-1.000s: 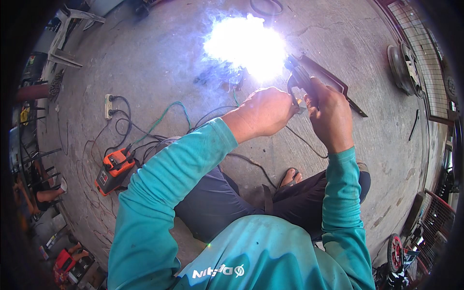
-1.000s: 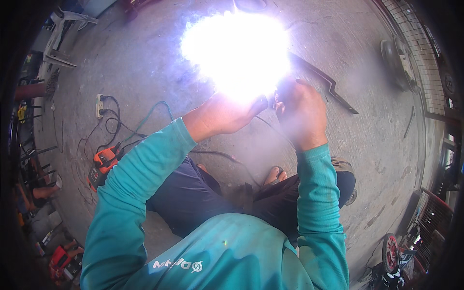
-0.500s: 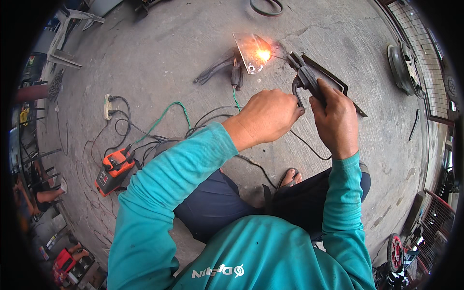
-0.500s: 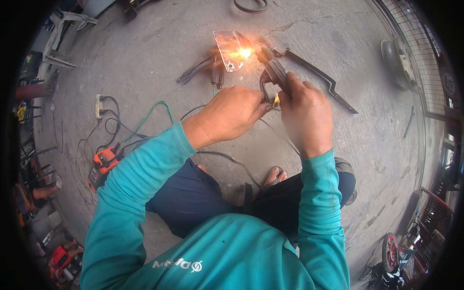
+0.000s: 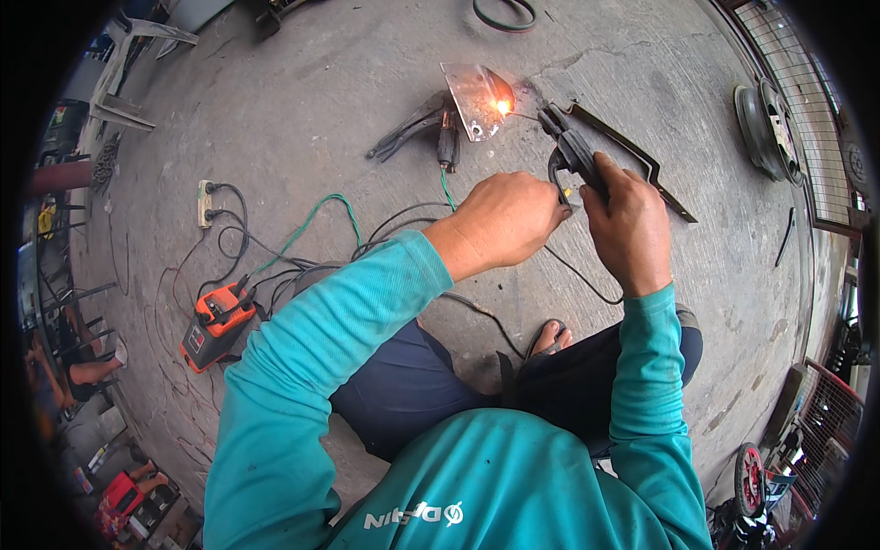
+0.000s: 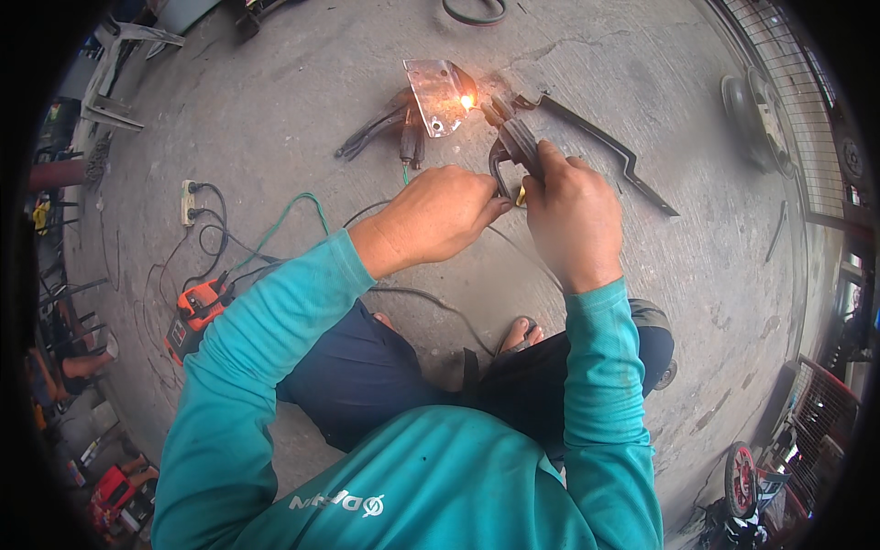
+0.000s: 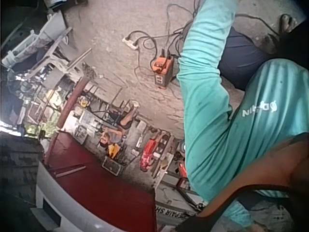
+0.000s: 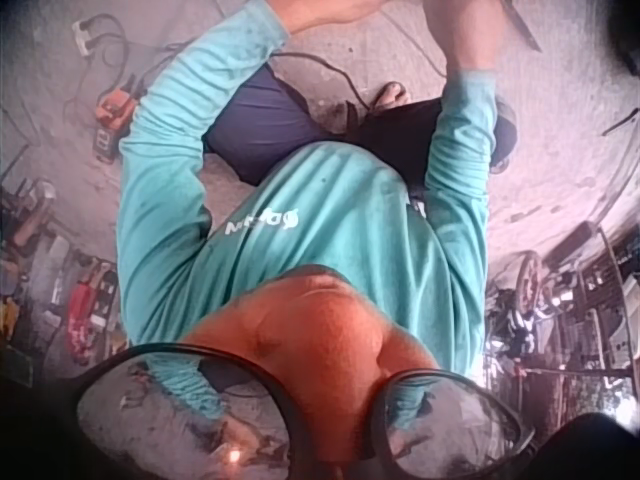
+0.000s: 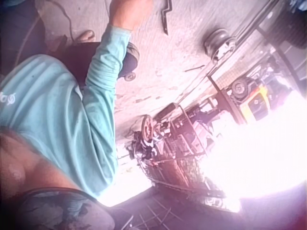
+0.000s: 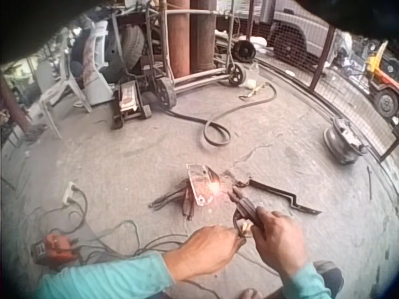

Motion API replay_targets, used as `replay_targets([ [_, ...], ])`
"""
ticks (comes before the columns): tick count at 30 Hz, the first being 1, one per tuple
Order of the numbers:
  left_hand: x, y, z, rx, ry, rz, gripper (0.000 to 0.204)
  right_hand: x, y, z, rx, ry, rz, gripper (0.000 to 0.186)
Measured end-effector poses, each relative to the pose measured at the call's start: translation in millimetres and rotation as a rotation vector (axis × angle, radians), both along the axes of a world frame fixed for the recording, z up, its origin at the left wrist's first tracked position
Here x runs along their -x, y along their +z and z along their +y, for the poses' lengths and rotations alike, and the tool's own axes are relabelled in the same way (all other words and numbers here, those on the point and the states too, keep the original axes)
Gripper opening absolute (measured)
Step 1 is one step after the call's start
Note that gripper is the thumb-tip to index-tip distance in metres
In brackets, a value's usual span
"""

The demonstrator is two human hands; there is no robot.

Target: The person welds a metal plate to a curved metal frame using a handheld welding torch, producing bright sparks. They adjust the position of the parts and the torch several times, then use a hammer to tap the welded joint.

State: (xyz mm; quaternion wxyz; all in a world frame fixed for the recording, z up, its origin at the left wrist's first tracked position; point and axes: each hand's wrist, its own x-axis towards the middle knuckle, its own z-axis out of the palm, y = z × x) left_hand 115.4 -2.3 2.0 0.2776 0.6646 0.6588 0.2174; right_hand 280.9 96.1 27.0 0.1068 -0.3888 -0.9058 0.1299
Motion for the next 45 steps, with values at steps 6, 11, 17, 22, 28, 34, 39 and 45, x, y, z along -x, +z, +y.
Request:
replay_targets([
  [6, 0.7, -5.2, 3.9, 0.062, 0.0, 0.031, 0.039, 3.2, 8.4, 0.8, 0.117, 0.02, 0.02, 0.041],
  [11, 1.2, -31.3, -0.9, -0.278, -0.016, 0.017, 0.036, -3.9, -1.2, 4.3, 0.12, 0.074, 0.09, 0.037],
  [17, 0.5, -32.4, -1.9, -0.287, 0.003, 0.015, 0.039, -6.6, -8.0, 5.7, 0.093, 0.072, 0.091, 0.038],
  [22, 0.5, -25.3, 2.2, -0.113, 0.014, -0.038, 0.04, -1.9, -0.9, 3.5, 0.125, 0.061, 0.104, 0.038],
  [28, 3.7, -31.9, -0.1, -0.296, -0.052, 0.089, 0.036, -1.8, 0.2, 3.8, 0.148, 0.072, 0.118, 0.039],
  [34, 2.7, -34.6, 1.4, -0.284, -0.028, 0.023, 0.035, -3.6, -4.3, 3.4, 0.12, 0.08, 0.135, 0.041],
  [39, 2.9, -36.1, 1.7, -0.301, -0.017, 0.01, 0.036, -1.7, 0.7, 3.6, 0.123, 0.078, 0.052, 0.043],
  [45, 3.0, -37.2, 2.6, -0.263, -0.015, -0.025, 0.037, 0.3, -3.1, 3.8, 0.178, 0.019, 0.085, 0.044],
])
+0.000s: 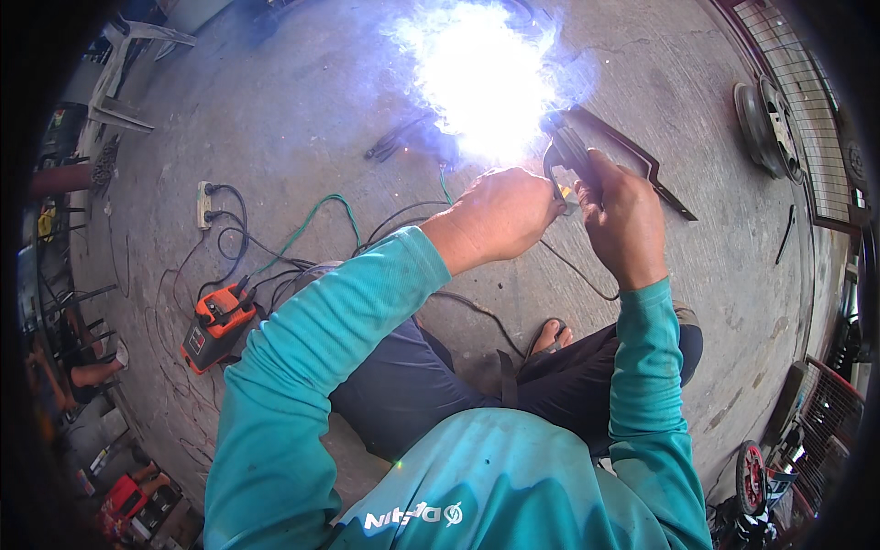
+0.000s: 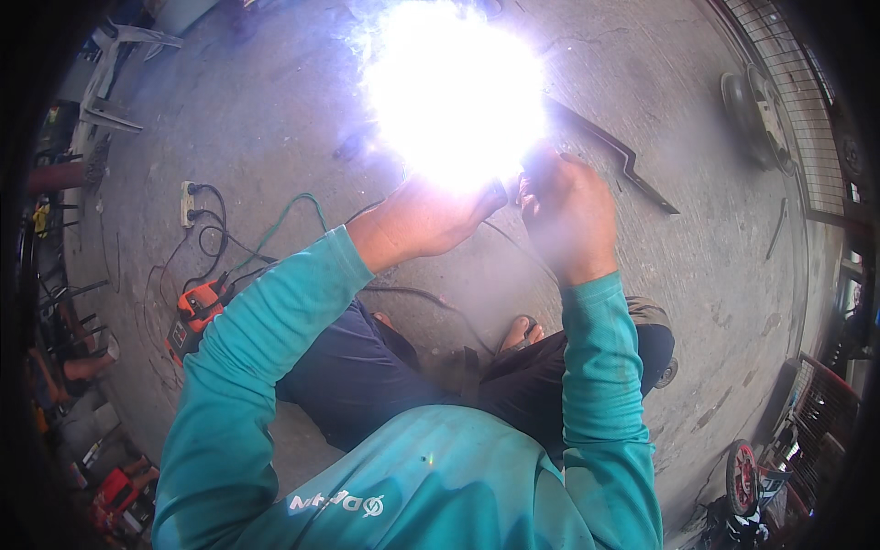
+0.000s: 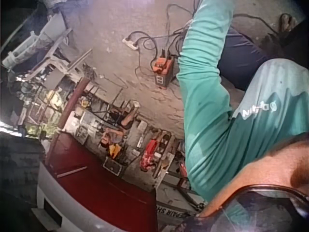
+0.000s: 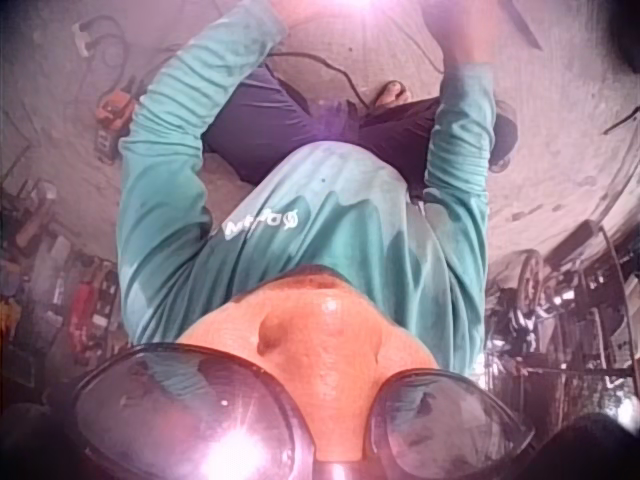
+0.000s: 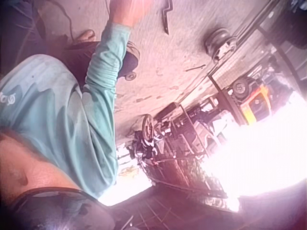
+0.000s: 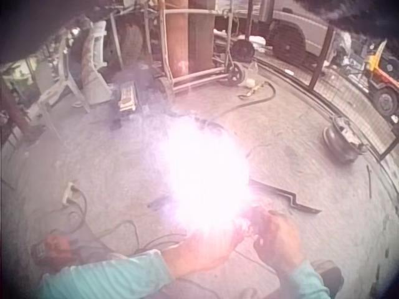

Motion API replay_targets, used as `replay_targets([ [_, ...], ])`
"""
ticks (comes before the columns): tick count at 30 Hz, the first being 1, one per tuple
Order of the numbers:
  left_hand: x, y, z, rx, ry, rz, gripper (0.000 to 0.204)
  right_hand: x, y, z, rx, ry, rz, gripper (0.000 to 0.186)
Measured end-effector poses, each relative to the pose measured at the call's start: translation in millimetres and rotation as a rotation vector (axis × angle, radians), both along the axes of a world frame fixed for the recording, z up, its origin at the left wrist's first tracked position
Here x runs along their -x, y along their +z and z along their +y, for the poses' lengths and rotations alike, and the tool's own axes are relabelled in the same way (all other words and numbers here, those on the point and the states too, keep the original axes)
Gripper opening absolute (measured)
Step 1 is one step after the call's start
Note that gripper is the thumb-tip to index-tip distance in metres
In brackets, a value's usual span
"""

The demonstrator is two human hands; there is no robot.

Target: The person welds a metal plate to a curved metal frame using a handheld welding torch, producing bright sparks. They adjust the position of the parts and the torch several times, then use a hammer to tap the welded joint.

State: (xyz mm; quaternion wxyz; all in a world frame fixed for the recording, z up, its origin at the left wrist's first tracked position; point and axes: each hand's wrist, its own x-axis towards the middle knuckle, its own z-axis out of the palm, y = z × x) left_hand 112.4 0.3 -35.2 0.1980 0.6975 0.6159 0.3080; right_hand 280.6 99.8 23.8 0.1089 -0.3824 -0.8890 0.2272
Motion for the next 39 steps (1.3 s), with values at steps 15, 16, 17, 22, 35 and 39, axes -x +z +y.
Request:
replay_targets([
  [15, 0.4, 39.7, 0.8, 0.251, 0.028, 0.003, 0.035, 1.3, 3.2, -0.4, -0.143, -0.019, 0.056, 0.034],
  [16, -0.1, 38.7, 0.1, 0.259, 0.026, 0.012, 0.036, 0.7, 2.1, -0.5, -0.145, -0.018, 0.03, 0.035],
  [17, -0.5, 37.8, -0.2, 0.266, 0.024, 0.021, 0.037, 0.1, 1.3, -0.8, -0.148, -0.017, 0.005, 0.036],
  [22, -0.7, 33.9, -0.4, 0.285, 0.019, 0.031, 0.039, 2.6, 1.1, -2.5, -0.13, -0.028, -0.06, 0.04],
  [35, -0.7, 34.1, 5.3, 0.37, 0.002, 0.103, 0.037, 6.7, 4.8, -1.9, -0.049, -0.047, -0.11, 0.045],
  [39, 0.6, 25.2, 2.2, 0.307, 0.019, 0.049, 0.038, 6.4, 5.5, -1.4, -0.035, -0.023, -0.09, 0.044],
])
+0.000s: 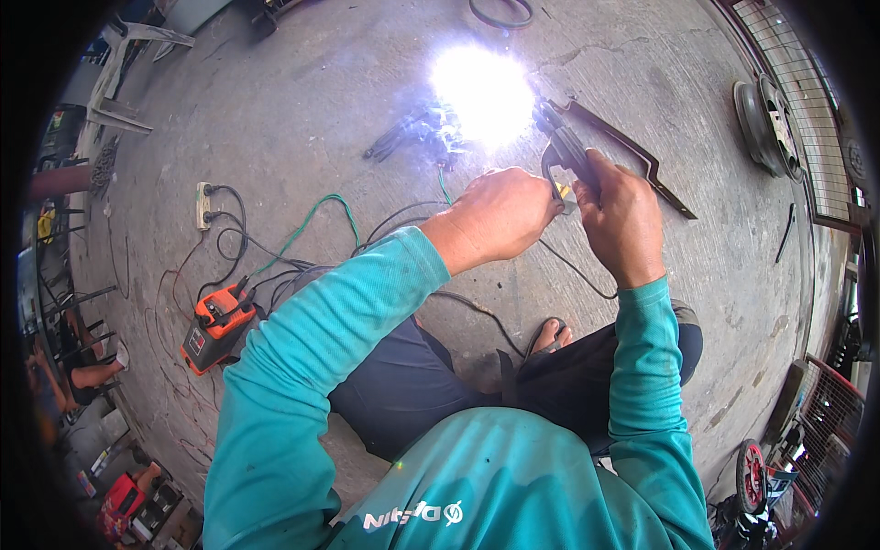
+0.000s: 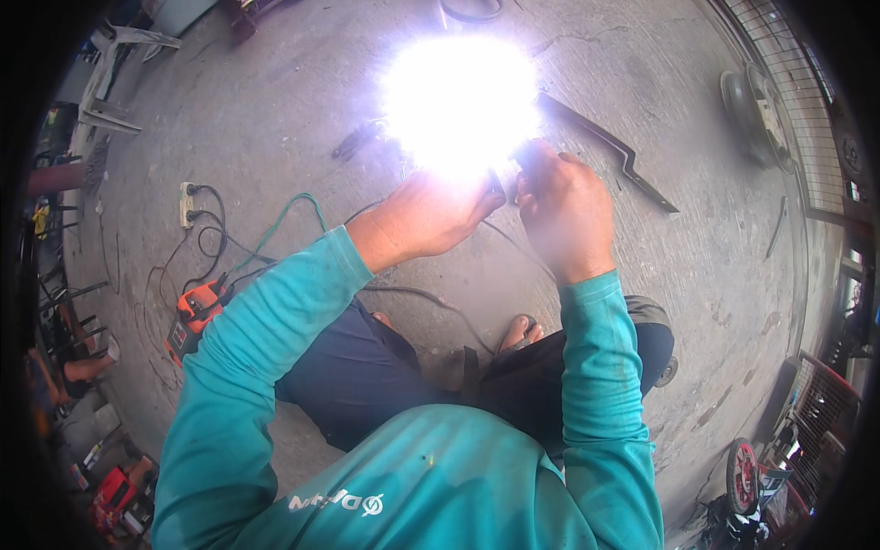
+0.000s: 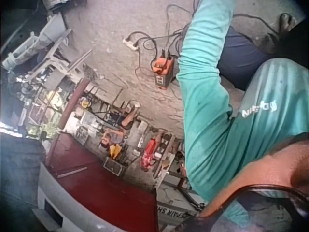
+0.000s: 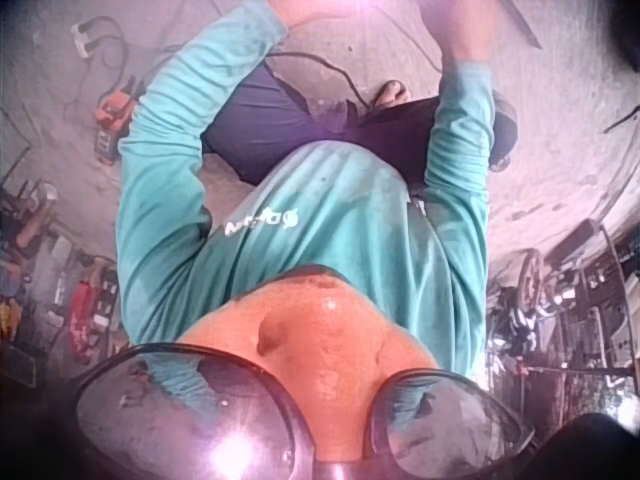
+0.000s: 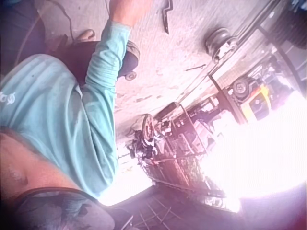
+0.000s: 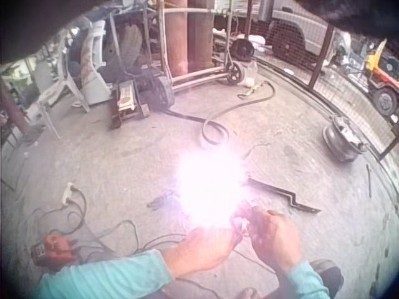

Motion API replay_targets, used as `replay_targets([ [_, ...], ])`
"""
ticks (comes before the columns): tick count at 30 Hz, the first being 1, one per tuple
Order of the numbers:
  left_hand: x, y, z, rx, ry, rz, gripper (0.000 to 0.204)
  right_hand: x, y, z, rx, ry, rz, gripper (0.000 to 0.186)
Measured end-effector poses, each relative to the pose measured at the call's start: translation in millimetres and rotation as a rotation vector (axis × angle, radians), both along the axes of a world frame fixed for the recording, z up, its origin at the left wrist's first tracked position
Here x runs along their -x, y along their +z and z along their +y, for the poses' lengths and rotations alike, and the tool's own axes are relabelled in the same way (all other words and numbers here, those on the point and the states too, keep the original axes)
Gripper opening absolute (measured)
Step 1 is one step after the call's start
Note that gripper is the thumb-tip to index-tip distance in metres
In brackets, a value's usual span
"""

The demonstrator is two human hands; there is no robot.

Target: The person welds a metal plate to a curved metal frame using a handheld welding torch, producing bright sparks. They adjust the position of the parts and the torch several times, then use a hammer to tap the welded joint.

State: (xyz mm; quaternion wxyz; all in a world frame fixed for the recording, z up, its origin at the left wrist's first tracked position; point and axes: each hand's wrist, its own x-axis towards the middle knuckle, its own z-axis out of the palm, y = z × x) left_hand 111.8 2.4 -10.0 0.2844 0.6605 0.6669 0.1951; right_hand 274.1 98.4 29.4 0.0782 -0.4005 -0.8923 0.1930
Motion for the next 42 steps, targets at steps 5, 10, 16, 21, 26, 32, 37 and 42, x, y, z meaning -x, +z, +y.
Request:
replay_targets([
  [5, -0.6, 6.2, 2.8, 0.05, -0.011, 0.024, 0.039, 1.3, -2.7, -0.2, -0.022, -0.025, -0.005, 0.044],
  [10, -0.2, 5.8, 4.0, 0.066, -0.012, 0.022, 0.038, -0.2, -3.6, 2.1, -0.019, -0.001, -0.019, 0.044],
  [16, 0.8, -7.3, 0.7, -0.039, -0.013, -0.008, 0.036, 0.6, 0.0, 0.4, 0.007, 0.003, -0.006, 0.042],
  [21, 0.6, -7.9, 0.5, -0.06, -0.011, -0.016, 0.035, 0.8, -0.2, 0.0, 0.002, 0.005, 0.002, 0.042],
  [26, 1.2, -16.5, -2.0, -0.135, -0.03, -0.018, 0.036, -3.8, -4.5, 2.4, 0.001, 0.048, 0.028, 0.043],
  [32, 2.2, -23.5, -2.3, -0.185, -0.05, 0.033, 0.034, -3.6, -8.3, 2.3, 0.001, 0.047, 0.055, 0.043],
  [37, 3.1, -15.7, -0.5, -0.163, -0.063, 0.026, 0.032, -3.0, -9.5, 4.1, 0.008, 0.053, 0.071, 0.04],
  [42, 6.0, -17.8, -1.9, -0.182, -0.097, 0.052, 0.03, -3.7, -9.2, 3.8, -0.022, 0.081, 0.094, 0.039],
])
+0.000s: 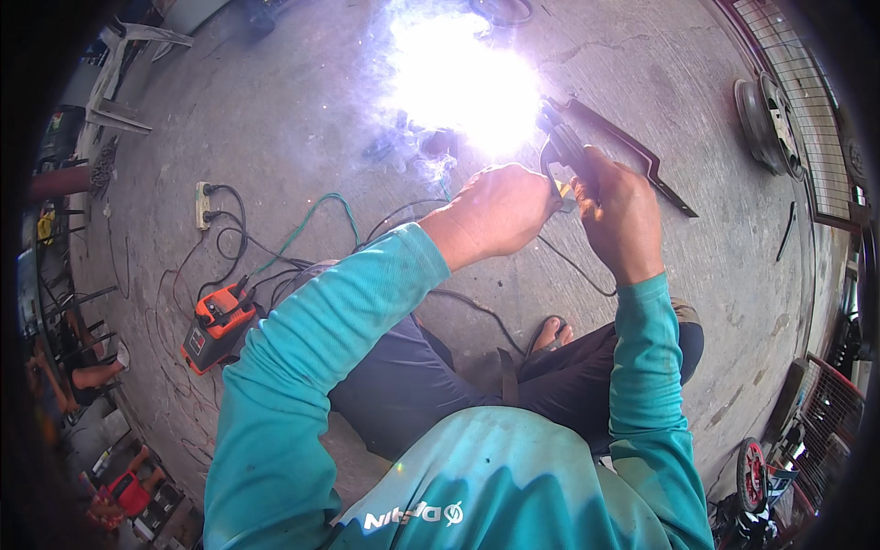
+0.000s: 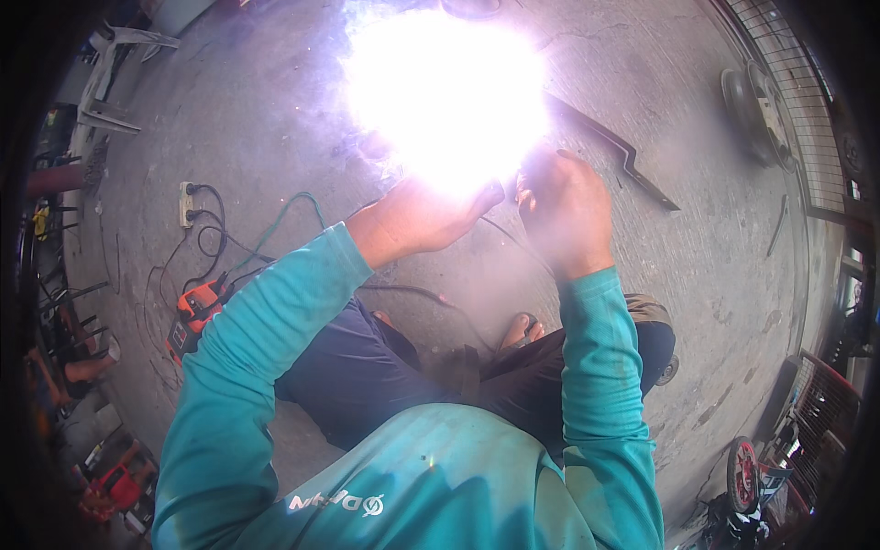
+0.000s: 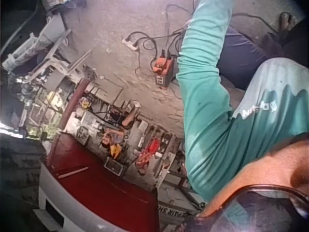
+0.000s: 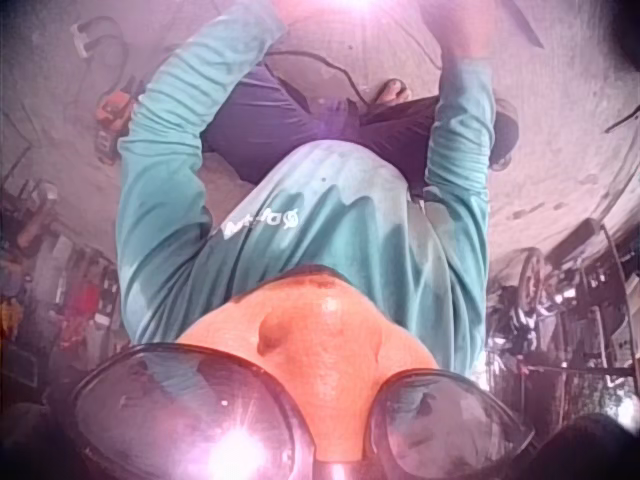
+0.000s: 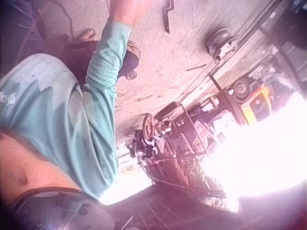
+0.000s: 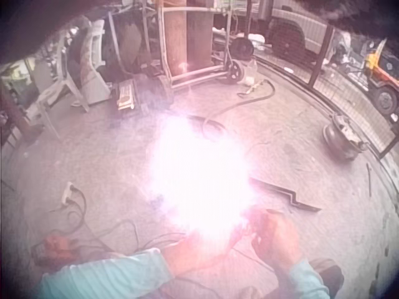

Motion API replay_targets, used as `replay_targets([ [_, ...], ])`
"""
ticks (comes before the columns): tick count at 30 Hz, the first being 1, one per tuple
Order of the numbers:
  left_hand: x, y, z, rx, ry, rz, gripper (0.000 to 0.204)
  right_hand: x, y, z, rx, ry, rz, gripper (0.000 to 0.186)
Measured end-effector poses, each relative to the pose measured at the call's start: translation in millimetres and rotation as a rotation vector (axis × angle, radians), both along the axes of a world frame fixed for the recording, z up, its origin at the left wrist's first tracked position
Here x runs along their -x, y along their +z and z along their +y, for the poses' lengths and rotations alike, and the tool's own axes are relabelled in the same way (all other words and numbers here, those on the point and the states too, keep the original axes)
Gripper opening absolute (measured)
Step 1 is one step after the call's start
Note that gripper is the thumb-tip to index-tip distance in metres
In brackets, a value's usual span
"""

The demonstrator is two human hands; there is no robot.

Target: The person welds a metal plate to a curved metal frame using a handheld welding torch, producing bright sparks. They adjust the position of the parts and the torch several times, then use a hammer to tap the welded joint.

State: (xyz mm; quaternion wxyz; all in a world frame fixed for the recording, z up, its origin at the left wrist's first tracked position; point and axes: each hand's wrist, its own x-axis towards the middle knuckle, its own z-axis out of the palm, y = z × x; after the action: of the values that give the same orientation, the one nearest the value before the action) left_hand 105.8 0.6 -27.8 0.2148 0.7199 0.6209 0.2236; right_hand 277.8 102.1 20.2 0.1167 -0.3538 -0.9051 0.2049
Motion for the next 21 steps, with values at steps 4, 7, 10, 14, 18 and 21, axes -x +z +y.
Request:
replay_targets([
  [4, -5.0, 23.2, 4.0, 0.173, 0.062, -0.057, 0.03, -6.5, -13.8, 2.0, -0.051, -0.022, 0.066, 0.028],
  [7, -5.6, 27.0, 2.4, 0.131, 0.108, -0.096, 0.037, 0.6, 3.9, -1.9, -0.021, -0.088, 0.038, 0.023],
  [10, -6.3, 28.8, 2.0, 0.158, 0.105, -0.073, 0.039, -0.4, 1.4, -2.2, -0.065, -0.09, 0.003, 0.032],
  [14, -7.0, 23.6, 1.7, 0.158, 0.086, -0.054, 0.04, -0.1, 1.0, -3.1, -0.068, -0.085, -0.053, 0.037],
  [18, -6.8, 21.6, 1.8, 0.163, 0.078, -0.044, 0.04, -0.3, -3.0, -2.5, -0.083, -0.073, -0.04, 0.034],
  [21, -6.1, 19.9, 3.0, 0.144, 0.069, -0.041, 0.041, -0.2, -5.0, -1.1, -0.07, -0.076, -0.06, 0.031],
])
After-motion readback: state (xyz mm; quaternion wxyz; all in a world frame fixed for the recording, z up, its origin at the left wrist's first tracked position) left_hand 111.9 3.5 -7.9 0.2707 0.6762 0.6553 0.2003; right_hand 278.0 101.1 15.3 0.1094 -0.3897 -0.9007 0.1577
